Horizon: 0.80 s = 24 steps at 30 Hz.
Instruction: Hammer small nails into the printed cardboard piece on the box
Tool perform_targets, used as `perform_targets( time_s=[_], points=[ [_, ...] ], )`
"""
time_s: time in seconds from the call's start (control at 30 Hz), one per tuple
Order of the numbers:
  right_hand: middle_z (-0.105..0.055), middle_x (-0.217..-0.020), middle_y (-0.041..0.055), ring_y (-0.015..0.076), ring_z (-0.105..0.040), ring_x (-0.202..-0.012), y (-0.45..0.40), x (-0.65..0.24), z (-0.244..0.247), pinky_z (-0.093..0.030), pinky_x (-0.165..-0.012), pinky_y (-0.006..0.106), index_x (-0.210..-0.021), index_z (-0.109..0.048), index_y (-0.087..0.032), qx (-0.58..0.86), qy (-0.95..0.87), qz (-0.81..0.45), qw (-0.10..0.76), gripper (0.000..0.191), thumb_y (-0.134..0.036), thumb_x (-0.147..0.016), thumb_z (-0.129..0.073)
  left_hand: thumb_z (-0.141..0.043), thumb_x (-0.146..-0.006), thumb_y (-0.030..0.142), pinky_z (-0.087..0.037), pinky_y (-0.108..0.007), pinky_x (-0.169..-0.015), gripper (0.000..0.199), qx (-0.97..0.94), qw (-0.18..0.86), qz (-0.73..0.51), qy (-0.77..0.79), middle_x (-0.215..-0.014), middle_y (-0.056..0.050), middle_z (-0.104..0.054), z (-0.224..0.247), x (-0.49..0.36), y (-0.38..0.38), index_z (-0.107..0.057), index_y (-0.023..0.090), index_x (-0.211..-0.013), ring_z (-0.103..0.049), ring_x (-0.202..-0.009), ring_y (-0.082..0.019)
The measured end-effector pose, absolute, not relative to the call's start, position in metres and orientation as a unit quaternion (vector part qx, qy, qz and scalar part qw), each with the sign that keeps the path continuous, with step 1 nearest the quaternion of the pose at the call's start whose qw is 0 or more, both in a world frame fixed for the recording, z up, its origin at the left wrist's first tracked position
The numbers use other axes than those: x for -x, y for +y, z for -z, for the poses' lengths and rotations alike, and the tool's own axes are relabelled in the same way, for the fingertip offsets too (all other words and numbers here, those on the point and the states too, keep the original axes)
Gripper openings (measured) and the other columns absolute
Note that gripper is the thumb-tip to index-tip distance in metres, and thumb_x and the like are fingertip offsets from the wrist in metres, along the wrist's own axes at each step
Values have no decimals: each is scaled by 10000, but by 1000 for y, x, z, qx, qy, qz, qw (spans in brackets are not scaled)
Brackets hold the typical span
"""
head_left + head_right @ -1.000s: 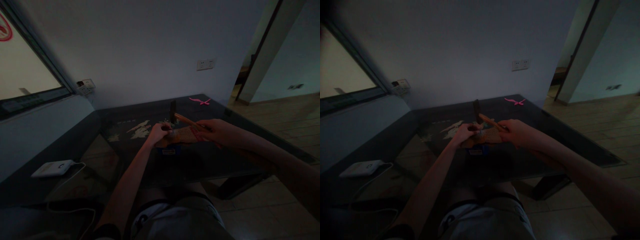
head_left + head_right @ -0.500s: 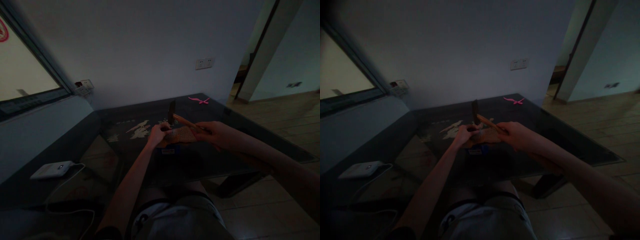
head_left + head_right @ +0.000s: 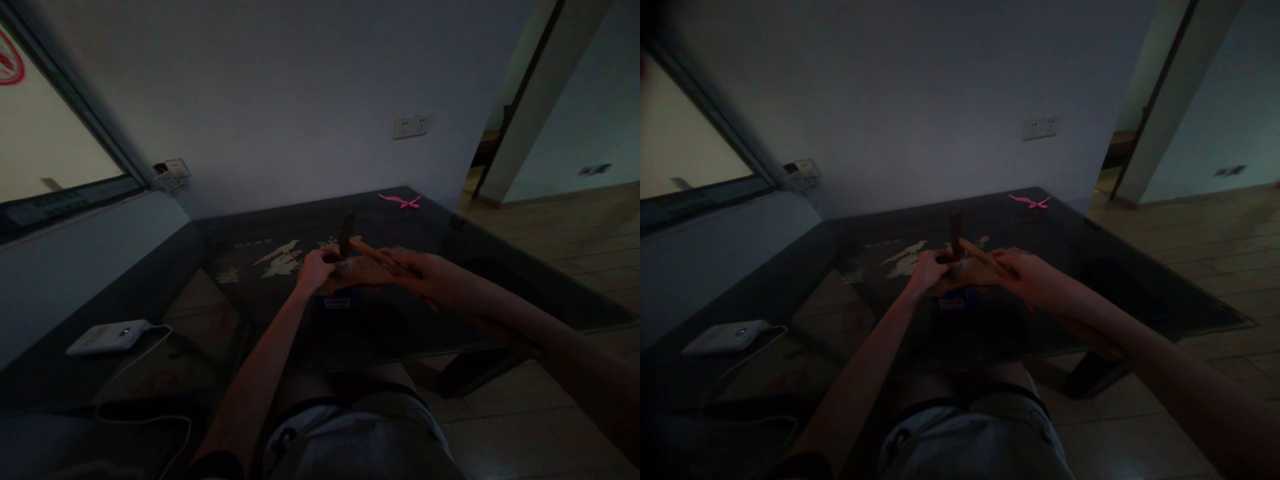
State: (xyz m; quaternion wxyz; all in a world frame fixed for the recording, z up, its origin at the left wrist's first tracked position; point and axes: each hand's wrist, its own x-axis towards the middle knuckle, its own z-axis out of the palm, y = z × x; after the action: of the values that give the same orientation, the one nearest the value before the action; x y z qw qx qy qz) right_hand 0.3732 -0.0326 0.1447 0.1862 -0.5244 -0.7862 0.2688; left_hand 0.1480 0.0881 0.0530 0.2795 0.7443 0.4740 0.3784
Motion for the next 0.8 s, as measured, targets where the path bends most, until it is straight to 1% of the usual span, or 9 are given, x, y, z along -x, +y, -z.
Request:
perform_targets(
  time_s=[0.1,0.2,0.27,0.43,0.5,0.57,0.67,0.73,0.8],
  points=[
    [-616,-686,21,113,-505,-402,-32,-372,-143,-384,-380,229,-1133,-612,-127,521,-791,-260,189,382,-303,-829,-461,-674,-719,152,-498,-316,-801,147,-747,274,-371,479,-880,-69,-737,-54,-147,88,-734,155,-853,-674,-834,-206],
    [-589,-642,-10,98,-468,-354,-33,-373,-146,-362,-360,221,-1183,-582,-145,533,-780,-266,193,403,-303,-835,-458,-678,-728,176,-485,-319,-823,127,-754,261,-370,476,-872,-72,-735,-56,-147,85,-733,150,-839,-671,-854,-212],
    [-586,-634,-14,100,-465,-349,-33,-373,-146,-358,-360,224,-1193,-573,-150,534,-779,-266,194,404,-302,-839,-453,-682,-724,173,-481,-319,-824,126,-752,259,-371,479,-876,-75,-735,-58,-148,84,-731,146,-837,-670,-860,-214],
    [-593,-624,-2,138,-536,-459,-30,-374,-135,-402,-439,238,-1120,-618,-149,515,-799,-246,192,348,-267,-830,-466,-664,-712,125,-492,-306,-794,148,-741,279,-368,487,-871,-58,-735,-60,-148,84,-730,156,-840,-669,-835,-205],
    [-592,-627,-5,143,-542,-477,-31,-376,-129,-411,-454,243,-1164,-601,-161,515,-789,-247,224,368,-268,-832,-481,-669,-707,125,-489,-301,-802,129,-747,274,-372,478,-853,-51,-734,-62,-147,84,-730,162,-814,-667,-828,-198],
    [-587,-621,-13,138,-530,-454,-34,-377,-124,-415,-445,246,-1221,-565,-182,513,-770,-269,267,399,-291,-845,-489,-681,-704,136,-485,-298,-799,100,-755,263,-374,470,-829,-41,-733,-65,-147,83,-729,171,-785,-666,-807,-191],
    [-559,-595,-27,150,-550,-450,-41,-376,-111,-450,-457,264,-1274,-510,-163,507,-735,-317,321,451,-330,-856,-489,-693,-696,141,-484,-287,-775,75,-760,256,-378,463,-803,-28,-732,-69,-147,82,-723,182,-751,-663,-776,-183],
    [-598,-683,-2,168,-610,-530,-45,-374,-99,-505,-534,291,-1260,-508,-153,495,-720,-340,348,440,-340,-862,-490,-689,-695,133,-483,-282,-758,73,-764,257,-374,458,-790,-22,-728,-72,-147,81,-719,183,-738,-662,-767,-182],
    [-640,-887,51,186,-659,-651,-47,-370,-87,-543,-625,322,-1226,-521,-171,472,-707,-366,380,400,-349,-868,-499,-681,-699,127,-482,-282,-751,76,-770,254,-366,456,-774,-17,-723,-73,-146,80,-717,184,-733,-661,-761,-182]
  ],
)
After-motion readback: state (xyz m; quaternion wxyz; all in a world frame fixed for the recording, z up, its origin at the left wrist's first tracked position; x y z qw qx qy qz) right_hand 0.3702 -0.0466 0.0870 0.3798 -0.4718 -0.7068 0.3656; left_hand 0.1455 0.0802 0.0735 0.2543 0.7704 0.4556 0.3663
